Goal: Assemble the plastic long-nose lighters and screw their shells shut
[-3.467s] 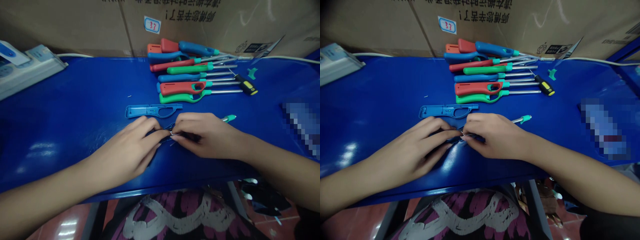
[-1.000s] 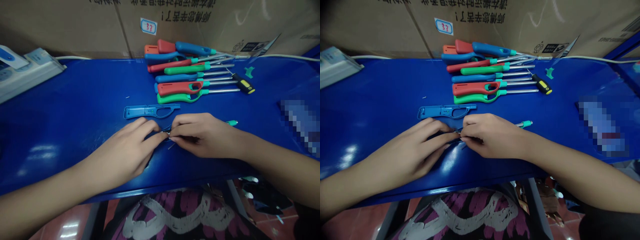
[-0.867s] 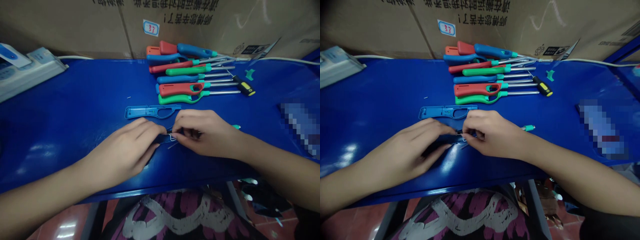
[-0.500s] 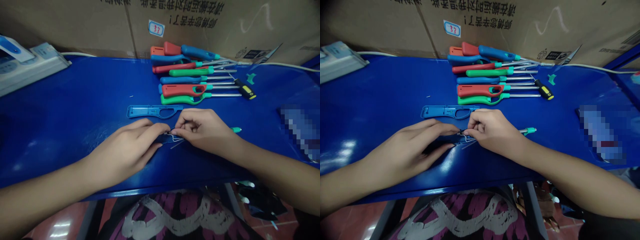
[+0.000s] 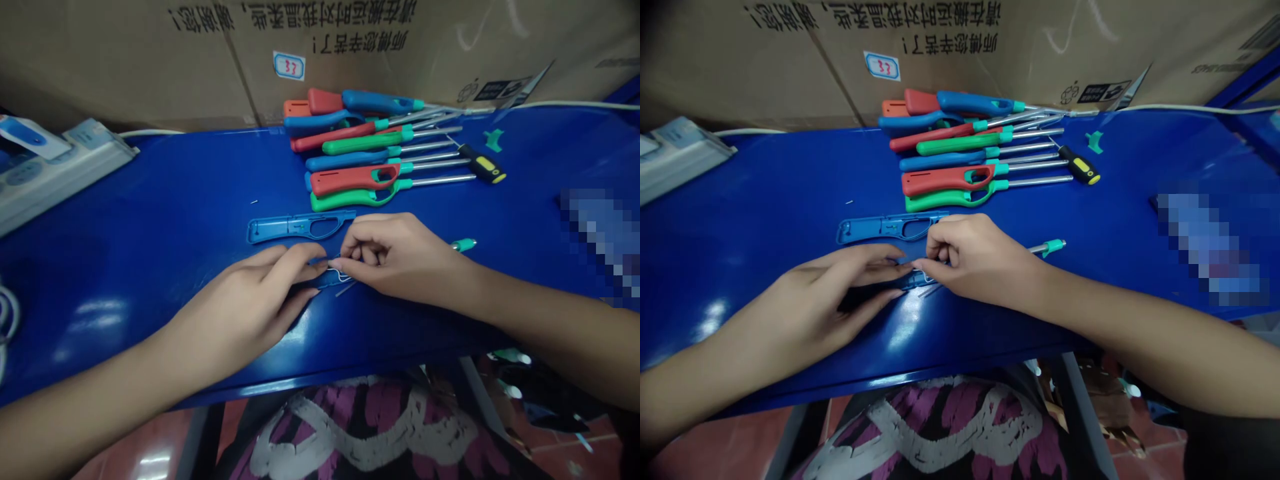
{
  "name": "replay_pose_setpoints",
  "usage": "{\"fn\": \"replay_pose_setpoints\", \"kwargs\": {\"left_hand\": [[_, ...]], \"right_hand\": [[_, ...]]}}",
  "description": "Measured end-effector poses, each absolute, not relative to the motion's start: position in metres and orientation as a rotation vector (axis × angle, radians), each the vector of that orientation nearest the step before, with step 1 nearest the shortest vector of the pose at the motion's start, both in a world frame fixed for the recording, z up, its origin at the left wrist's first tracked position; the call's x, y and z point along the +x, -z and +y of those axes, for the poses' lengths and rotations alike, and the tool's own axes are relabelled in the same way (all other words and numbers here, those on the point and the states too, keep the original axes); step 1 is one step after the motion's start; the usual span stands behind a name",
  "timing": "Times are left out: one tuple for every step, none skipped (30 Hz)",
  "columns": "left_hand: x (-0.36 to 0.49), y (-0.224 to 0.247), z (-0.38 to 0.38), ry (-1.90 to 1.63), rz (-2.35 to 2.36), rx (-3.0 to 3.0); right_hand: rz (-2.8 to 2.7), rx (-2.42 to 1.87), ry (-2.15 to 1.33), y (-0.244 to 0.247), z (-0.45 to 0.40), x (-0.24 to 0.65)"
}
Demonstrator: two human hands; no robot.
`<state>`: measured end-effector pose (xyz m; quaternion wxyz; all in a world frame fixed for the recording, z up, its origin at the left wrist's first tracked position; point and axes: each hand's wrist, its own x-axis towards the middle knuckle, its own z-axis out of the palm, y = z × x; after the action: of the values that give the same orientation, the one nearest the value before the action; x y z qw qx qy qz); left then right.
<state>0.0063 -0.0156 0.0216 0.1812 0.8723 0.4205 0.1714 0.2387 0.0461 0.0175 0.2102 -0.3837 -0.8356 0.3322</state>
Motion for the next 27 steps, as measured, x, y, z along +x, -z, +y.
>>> {"fn": "replay_pose_setpoints", "kwargs": {"left_hand": [[0.0062,-0.0218,-0.0157,-0.478,1.194,2.457],[0.006,-0.0221,-0.016,-0.47,1.194,2.458],[0.0057,-0.0224,-0.0162,-0.466,1.188,2.472],[0.0054,-0.0226,-0.0165,-0.467,1.178,2.494],[0.0052,-0.0228,-0.0167,-0.466,1.172,2.521],[0.005,-0.023,-0.0169,-0.454,1.171,2.551],[0.0049,-0.023,-0.017,-0.439,1.17,2.588],[0.0049,-0.0231,-0.017,-0.424,1.164,2.63],[0.0049,-0.0231,-0.0168,-0.411,1.152,2.672],[0.0048,-0.0232,-0.0165,-0.4,1.135,2.713],[0.0047,-0.0233,-0.016,-0.396,1.117,2.749],[0.0044,-0.0234,-0.0155,-0.397,1.098,2.776],[0.004,-0.0234,-0.015,-0.399,1.083,2.793],[0.0035,-0.0235,-0.0145,-0.4,1.067,2.801],[0.0029,-0.0235,-0.0141,-0.406,1.05,2.807],[0.0024,-0.0235,-0.0138,-0.41,1.037,2.811],[0.002,-0.0233,-0.0137,-0.413,1.027,2.813],[0.0016,-0.023,-0.0136,-0.417,1.02,2.814],[0.0014,-0.0226,-0.0135,-0.422,1.019,2.813],[0.0013,-0.0221,-0.0134,-0.432,1.016,2.81],[0.0013,-0.0216,-0.0133,-0.445,1.014,2.804],[0.0013,-0.0212,-0.0132,-0.461,1.009,2.795],[0.0013,-0.0207,-0.0129,-0.48,1.003,2.784],[0.0012,-0.0204,-0.0126,-0.498,1.0,2.772],[0.0011,-0.0201,-0.0123,-0.508,1.0,2.759],[0.0011,-0.0199,-0.0119,-0.514,1.004,2.745],[0.0011,-0.0199,-0.0116,-0.512,1.011,2.732]], "right_hand": [[-2.331,-1.071,-0.927,-0.0177,0.0464,0.2387],[-2.335,-1.084,-0.933,-0.0178,0.0465,0.2384],[-2.333,-1.105,-0.941,-0.0177,0.0466,0.2381],[-2.326,-1.128,-0.947,-0.0174,0.0465,0.2376],[-2.317,-1.148,-0.951,-0.017,0.0463,0.2371],[-2.311,-1.156,-0.955,-0.0166,0.046,0.2368],[-2.311,-1.154,-0.956,-0.0164,0.0457,0.2366],[-2.317,-1.139,-0.949,-0.0163,0.0454,0.2367],[-2.331,-1.12,-0.933,-0.0165,0.0453,0.2371],[-2.348,-1.099,-0.911,-0.0169,0.0454,0.2376],[-2.368,-1.081,-0.894,-0.0176,0.0457,0.2383],[-2.387,-1.069,-0.893,-0.0184,0.0463,0.2391],[-2.399,-1.061,-0.908,-0.0192,0.047,0.2398],[-2.404,-1.061,-0.937,-0.0198,0.0477,0.2404],[-2.401,-1.068,-0.968,-0.0203,0.0482,0.2407],[-2.395,-1.078,-0.987,-0.0205,0.0485,0.2407],[-2.391,-1.089,-0.988,-0.0205,0.0485,0.2405],[-2.387,-1.096,-0.971,-0.0202,0.0482,0.2401],[-2.387,-1.099,-0.945,-0.0199,0.0478,0.2396],[-2.388,-1.1,-0.921,-0.0195,0.0473,0.2392],[-2.388,-1.097,-0.905,-0.0192,0.047,0.2389],[-2.387,-1.094,-0.901,-0.0189,0.0469,0.2389],[-2.387,-1.089,-0.91,-0.0189,0.0472,0.2392],[-2.386,-1.087,-0.932,-0.019,0.0478,0.2397],[-2.385,-1.086,-0.968,-0.0192,0.0487,0.2404],[-2.383,-1.086,-1.013,-0.0196,0.0496,0.2412],[-2.381,-1.086,-1.052,-0.02,0.0505,0.2418]]}}
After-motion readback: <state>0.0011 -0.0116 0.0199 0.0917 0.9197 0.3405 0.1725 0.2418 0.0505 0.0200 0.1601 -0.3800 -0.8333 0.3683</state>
